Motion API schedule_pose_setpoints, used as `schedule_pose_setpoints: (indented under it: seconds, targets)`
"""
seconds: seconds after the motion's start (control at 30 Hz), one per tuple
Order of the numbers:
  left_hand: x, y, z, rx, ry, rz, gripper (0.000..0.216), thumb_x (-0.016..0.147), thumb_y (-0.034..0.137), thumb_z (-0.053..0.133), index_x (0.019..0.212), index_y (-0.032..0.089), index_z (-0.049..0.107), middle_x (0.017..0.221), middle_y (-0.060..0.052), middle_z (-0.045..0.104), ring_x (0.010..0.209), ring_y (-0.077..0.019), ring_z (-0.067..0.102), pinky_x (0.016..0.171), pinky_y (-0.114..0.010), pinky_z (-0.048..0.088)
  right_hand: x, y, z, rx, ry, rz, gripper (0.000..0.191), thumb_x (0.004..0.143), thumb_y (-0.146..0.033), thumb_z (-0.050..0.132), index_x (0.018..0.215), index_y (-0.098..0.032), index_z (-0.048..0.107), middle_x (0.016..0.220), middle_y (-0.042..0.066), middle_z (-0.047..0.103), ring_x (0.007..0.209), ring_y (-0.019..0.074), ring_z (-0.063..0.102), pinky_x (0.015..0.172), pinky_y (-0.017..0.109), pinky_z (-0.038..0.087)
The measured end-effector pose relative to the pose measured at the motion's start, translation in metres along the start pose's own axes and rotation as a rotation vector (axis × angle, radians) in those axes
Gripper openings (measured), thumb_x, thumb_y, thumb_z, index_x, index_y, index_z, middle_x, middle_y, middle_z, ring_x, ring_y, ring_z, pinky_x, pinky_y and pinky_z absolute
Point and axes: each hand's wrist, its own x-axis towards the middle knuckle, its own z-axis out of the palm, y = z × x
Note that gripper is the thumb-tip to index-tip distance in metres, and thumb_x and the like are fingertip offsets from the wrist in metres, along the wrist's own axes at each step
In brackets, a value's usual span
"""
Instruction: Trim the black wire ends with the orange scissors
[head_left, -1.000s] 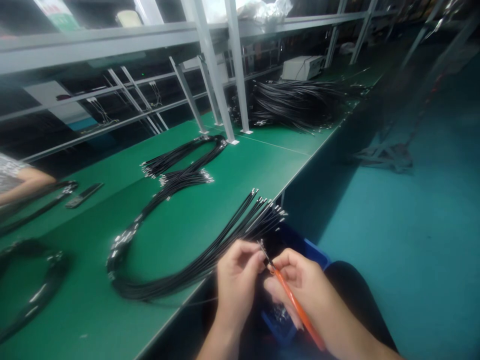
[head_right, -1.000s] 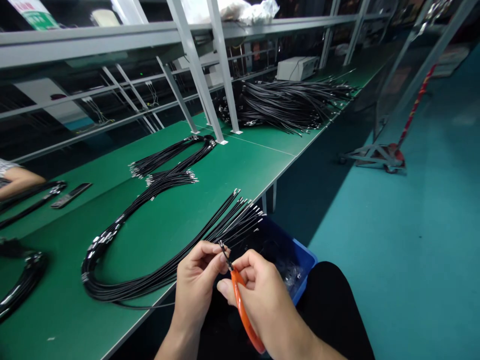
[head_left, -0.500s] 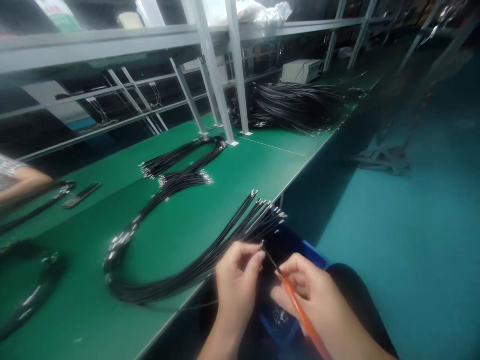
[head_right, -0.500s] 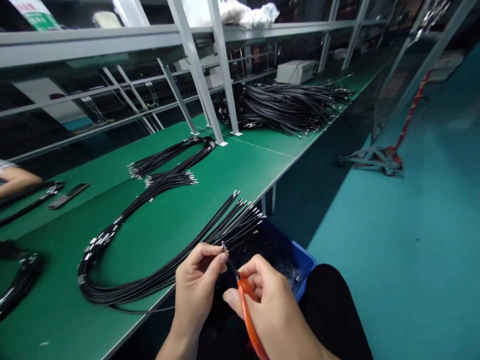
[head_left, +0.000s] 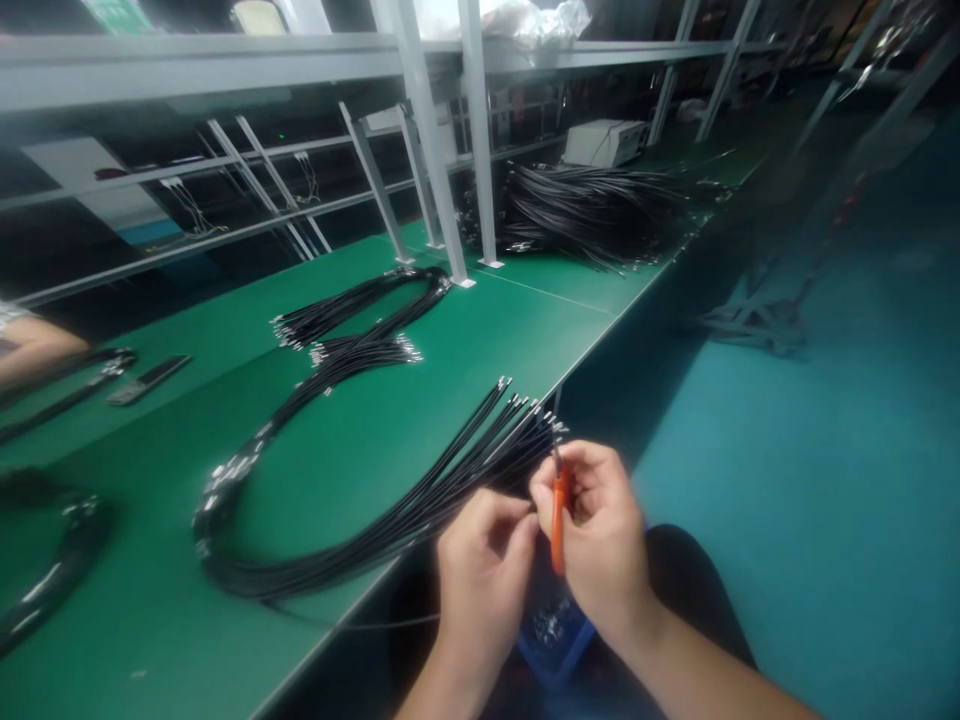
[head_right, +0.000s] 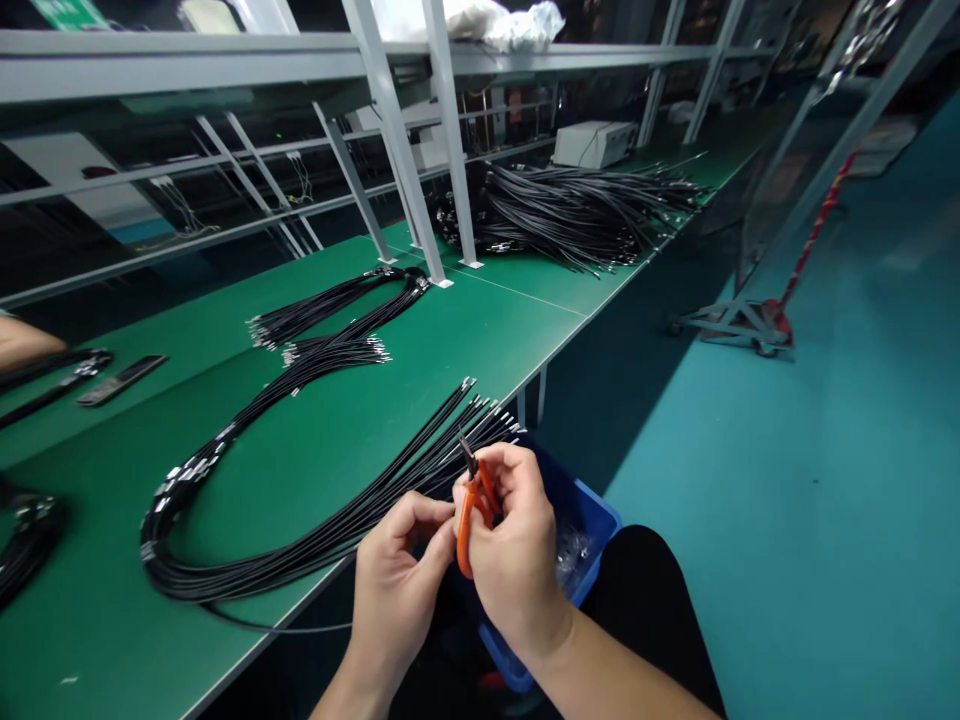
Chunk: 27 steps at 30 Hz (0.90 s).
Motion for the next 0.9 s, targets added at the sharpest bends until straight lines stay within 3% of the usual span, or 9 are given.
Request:
schedule_pose_setpoints:
  seconds: [0.2,0.37,0.5,0.6,0.73,0.9]
  targets:
    - [-0.001,0.002,-0.001,-0.005,0.027,0.01,0.011,0.079,0.021,0.062,0.069,0.018,0.064,0.066,-0.001,0.065,0.06,-0.0157,0.06,0.058,-0.024,0.045,-0.009,-0.001,0.003,0.244,-0.056,0.277,0.032,0.073,-0.016,0.066,0.097,-0.025,0.048,0.082,-0.002,0.063,0.075,0.0156,0.065,0.069,0.028,0.055]
    - [0.002,0.004,-0.003,0.026,0.029,0.043,0.009,0.08,0.021,0.061,0.072,0.018,0.062,0.067,0.0,0.064,0.061,-0.0141,0.06,0.059,-0.023,0.047,-0.011,0.002,0.002,0.373,-0.077,0.289,0.035,0.073,-0.017,0.067,0.1,-0.026,0.047,0.085,-0.001,0.062,0.084,0.0174,0.063,0.076,0.032,0.053]
    - [0.003,0.002,-0.005,0.115,0.068,0.122,0.008,0.08,0.018,0.061,0.072,0.019,0.06,0.065,0.003,0.06,0.058,-0.0119,0.056,0.055,-0.022,0.044,-0.01,-0.002,-0.015,0.321,-0.088,0.338,0.037,0.07,-0.019,0.074,0.097,-0.025,0.05,0.08,-0.003,0.06,0.074,0.0137,0.058,0.07,0.025,0.048]
    - [0.005,0.001,-0.007,0.162,0.109,0.173,0.008,0.08,0.016,0.061,0.073,0.019,0.059,0.065,0.003,0.058,0.058,-0.0112,0.054,0.055,-0.022,0.043,-0.007,-0.007,-0.034,0.303,-0.295,0.414,0.032,0.067,-0.022,0.078,0.09,-0.022,0.055,0.075,-0.002,0.058,0.067,0.0107,0.05,0.061,0.02,0.042]
    - [0.005,0.004,-0.01,0.159,0.105,0.185,0.009,0.08,0.014,0.061,0.073,0.019,0.059,0.065,0.004,0.057,0.058,-0.011,0.054,0.055,-0.022,0.042,-0.003,-0.004,-0.049,0.464,-0.597,0.618,0.03,0.067,-0.029,0.078,0.085,-0.017,0.057,0.064,-0.002,0.053,0.051,0.0053,0.036,0.045,0.018,0.026]
    - [0.006,0.01,-0.013,0.106,0.071,0.164,0.01,0.079,0.012,0.06,0.073,0.019,0.059,0.067,0.003,0.059,0.06,-0.0108,0.056,0.057,-0.021,0.044,-0.001,0.006,-0.047,0.551,-0.725,0.7,0.03,0.069,-0.029,0.076,0.088,-0.015,0.058,0.063,-0.001,0.054,0.046,0.0027,0.032,0.043,0.018,0.02]
